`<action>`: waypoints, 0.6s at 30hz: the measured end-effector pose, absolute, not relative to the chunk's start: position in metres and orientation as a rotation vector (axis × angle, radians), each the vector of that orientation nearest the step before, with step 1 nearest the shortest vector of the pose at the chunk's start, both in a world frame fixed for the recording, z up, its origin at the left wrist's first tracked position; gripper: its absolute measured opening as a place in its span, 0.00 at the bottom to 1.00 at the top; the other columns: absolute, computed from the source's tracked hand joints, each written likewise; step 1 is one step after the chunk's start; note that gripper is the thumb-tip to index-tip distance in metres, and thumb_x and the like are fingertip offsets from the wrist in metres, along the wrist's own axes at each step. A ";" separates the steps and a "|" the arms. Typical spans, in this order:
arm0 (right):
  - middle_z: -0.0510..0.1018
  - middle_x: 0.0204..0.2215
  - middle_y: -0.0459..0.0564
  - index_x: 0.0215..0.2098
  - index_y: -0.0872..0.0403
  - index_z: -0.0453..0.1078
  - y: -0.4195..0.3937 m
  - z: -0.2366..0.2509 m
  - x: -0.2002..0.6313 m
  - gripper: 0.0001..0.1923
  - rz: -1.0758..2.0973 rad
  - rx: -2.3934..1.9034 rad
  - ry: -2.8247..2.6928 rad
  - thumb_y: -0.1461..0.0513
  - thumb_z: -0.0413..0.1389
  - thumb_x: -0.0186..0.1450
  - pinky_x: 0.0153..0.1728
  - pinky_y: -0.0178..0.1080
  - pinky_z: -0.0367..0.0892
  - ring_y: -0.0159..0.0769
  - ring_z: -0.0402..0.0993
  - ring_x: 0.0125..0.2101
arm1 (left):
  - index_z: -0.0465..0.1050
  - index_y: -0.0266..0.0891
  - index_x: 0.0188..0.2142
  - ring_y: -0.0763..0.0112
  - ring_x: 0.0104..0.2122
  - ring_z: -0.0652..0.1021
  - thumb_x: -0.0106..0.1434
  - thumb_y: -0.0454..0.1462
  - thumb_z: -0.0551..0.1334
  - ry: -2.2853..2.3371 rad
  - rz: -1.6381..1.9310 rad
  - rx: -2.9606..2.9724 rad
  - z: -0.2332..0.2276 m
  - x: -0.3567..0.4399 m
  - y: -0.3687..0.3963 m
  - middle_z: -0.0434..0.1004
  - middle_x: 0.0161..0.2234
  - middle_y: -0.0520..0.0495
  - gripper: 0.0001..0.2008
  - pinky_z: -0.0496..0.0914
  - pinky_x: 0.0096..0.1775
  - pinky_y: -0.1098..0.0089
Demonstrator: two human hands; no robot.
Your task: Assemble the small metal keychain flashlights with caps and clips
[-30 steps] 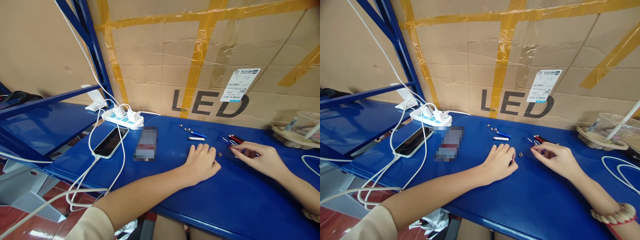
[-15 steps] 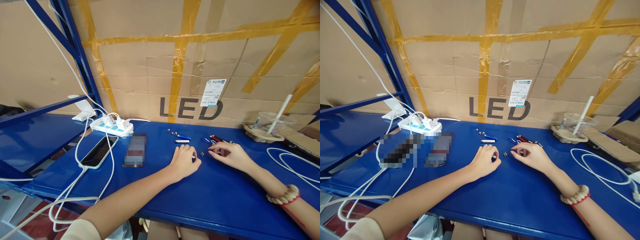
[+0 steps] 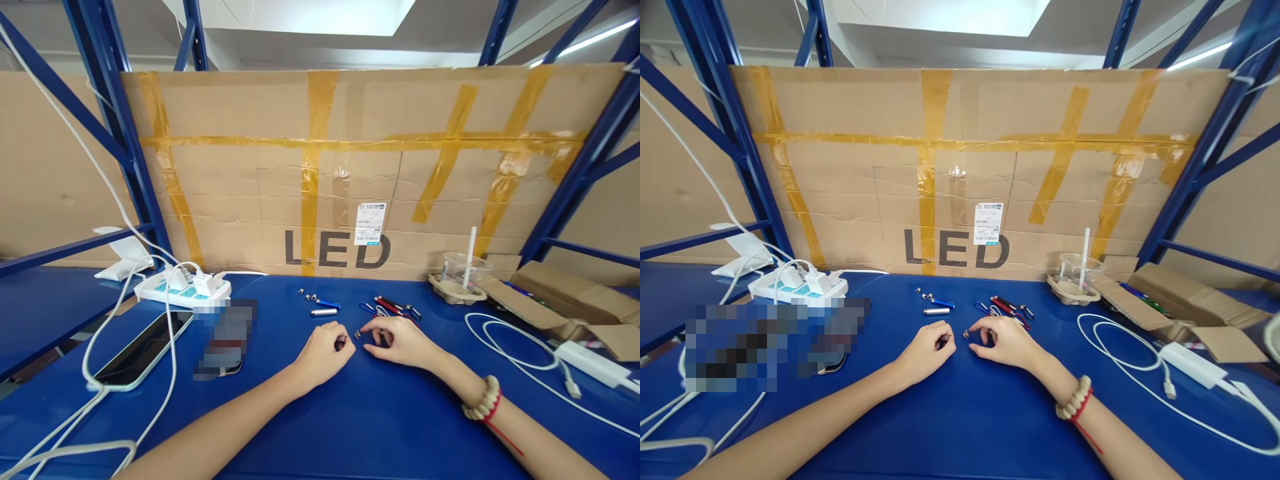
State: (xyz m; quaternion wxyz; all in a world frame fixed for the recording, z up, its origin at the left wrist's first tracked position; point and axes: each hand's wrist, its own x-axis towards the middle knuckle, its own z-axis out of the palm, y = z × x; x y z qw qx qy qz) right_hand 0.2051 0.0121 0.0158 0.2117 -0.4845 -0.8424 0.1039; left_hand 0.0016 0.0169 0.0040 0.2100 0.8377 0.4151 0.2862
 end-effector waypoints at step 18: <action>0.79 0.27 0.42 0.48 0.51 0.69 -0.006 0.024 0.191 0.18 0.172 -1.210 -2.473 0.57 0.57 0.59 0.27 0.30 0.59 0.31 0.74 0.28 | 0.64 0.40 0.25 0.65 0.33 0.70 0.59 0.37 0.50 1.165 0.806 2.511 0.004 0.004 0.012 0.71 0.27 0.48 0.08 0.65 0.39 0.65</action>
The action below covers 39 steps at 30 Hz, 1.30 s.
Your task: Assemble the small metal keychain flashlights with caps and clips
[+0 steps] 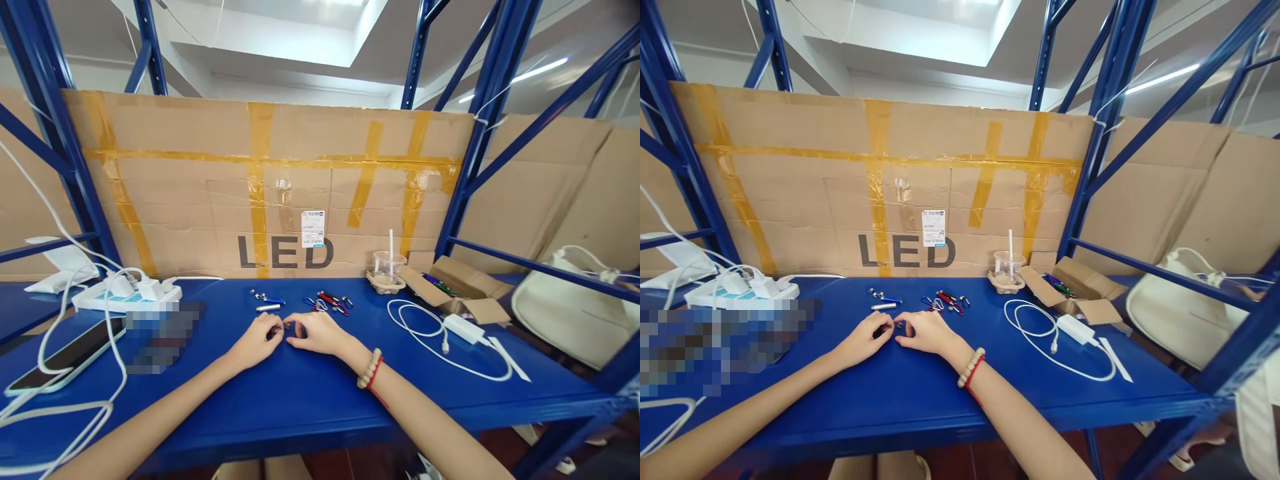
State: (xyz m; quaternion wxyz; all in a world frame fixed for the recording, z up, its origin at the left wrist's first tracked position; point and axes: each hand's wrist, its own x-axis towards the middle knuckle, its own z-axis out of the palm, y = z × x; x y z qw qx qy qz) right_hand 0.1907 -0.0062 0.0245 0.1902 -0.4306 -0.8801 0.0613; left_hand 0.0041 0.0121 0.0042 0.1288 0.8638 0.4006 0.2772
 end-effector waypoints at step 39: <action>0.78 0.28 0.45 0.43 0.53 0.72 0.002 0.007 0.203 0.13 0.184 -1.247 -2.413 0.60 0.53 0.61 0.28 0.32 0.60 0.31 0.71 0.27 | 0.70 0.36 0.30 0.67 0.32 0.75 0.59 0.34 0.52 1.524 0.754 2.506 0.005 0.006 -0.002 0.76 0.32 0.46 0.09 0.67 0.38 0.71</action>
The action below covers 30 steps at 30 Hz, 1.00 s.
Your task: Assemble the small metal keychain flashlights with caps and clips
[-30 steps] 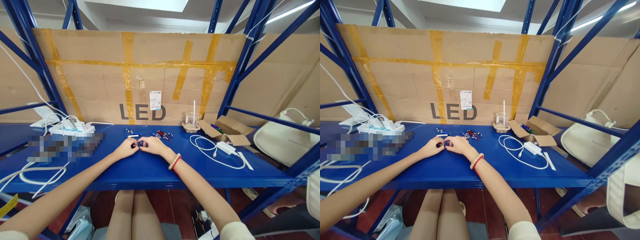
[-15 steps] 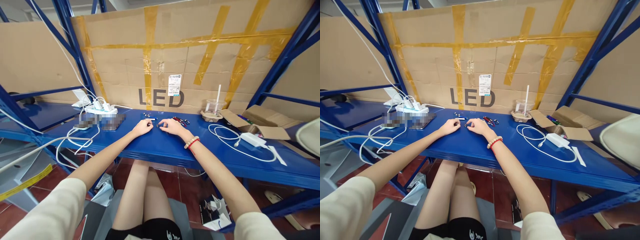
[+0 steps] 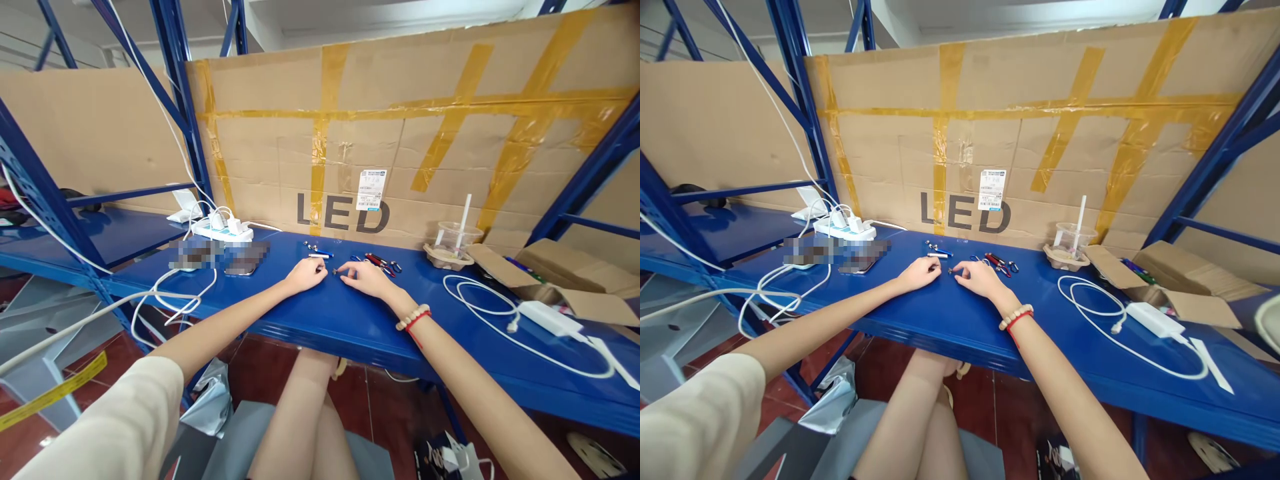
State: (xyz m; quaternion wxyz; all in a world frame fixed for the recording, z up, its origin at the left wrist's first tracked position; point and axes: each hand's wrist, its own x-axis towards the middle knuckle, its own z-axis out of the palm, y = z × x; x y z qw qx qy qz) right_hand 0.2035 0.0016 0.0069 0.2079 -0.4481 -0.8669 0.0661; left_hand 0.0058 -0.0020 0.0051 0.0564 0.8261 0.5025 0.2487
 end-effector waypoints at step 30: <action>0.75 0.25 0.45 0.37 0.52 0.70 0.035 -0.002 0.163 0.11 -0.033 -1.299 -2.377 0.56 0.49 0.63 0.22 0.33 0.62 0.31 0.69 0.21 | 0.69 0.39 0.22 0.69 0.29 0.74 0.59 0.39 0.51 1.284 0.788 2.170 0.007 -0.002 0.048 0.75 0.25 0.51 0.14 0.64 0.31 0.73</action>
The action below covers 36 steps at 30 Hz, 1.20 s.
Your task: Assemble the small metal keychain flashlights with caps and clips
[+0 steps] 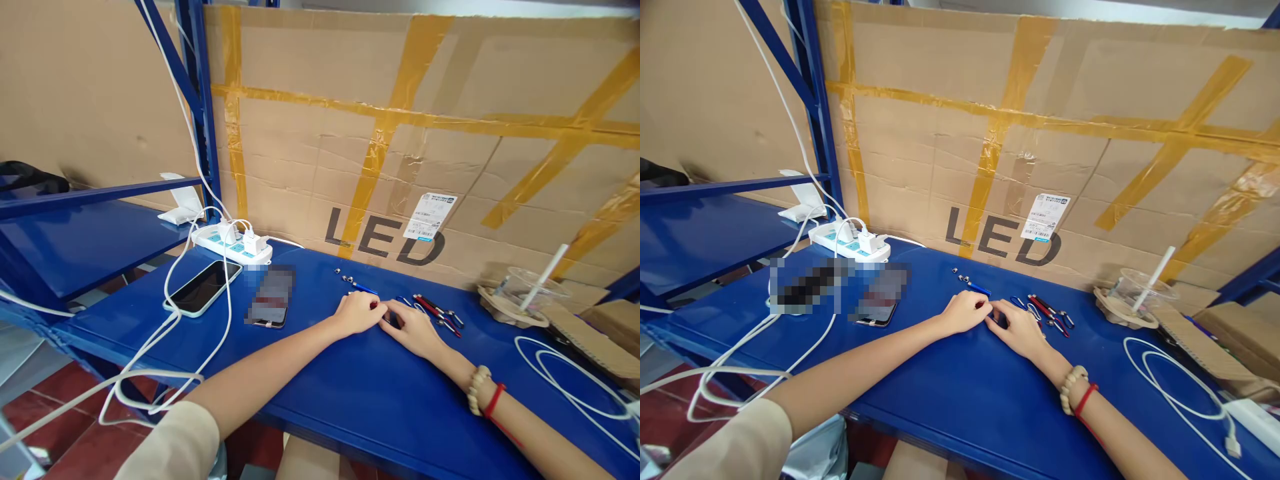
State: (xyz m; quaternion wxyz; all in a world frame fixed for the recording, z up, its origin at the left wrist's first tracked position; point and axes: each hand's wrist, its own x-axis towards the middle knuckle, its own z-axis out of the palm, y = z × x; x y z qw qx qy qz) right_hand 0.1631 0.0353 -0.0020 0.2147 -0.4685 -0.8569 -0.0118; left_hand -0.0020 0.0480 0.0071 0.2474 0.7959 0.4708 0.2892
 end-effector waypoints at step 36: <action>0.77 0.27 0.51 0.31 0.54 0.76 0.032 0.000 0.174 0.13 0.478 -1.194 -1.941 0.53 0.56 0.61 0.26 0.37 0.70 0.34 0.73 0.25 | 0.71 0.38 0.33 0.68 0.37 0.70 0.64 0.37 0.55 1.174 1.005 2.157 0.002 0.000 0.040 0.74 0.31 0.49 0.07 0.66 0.43 0.69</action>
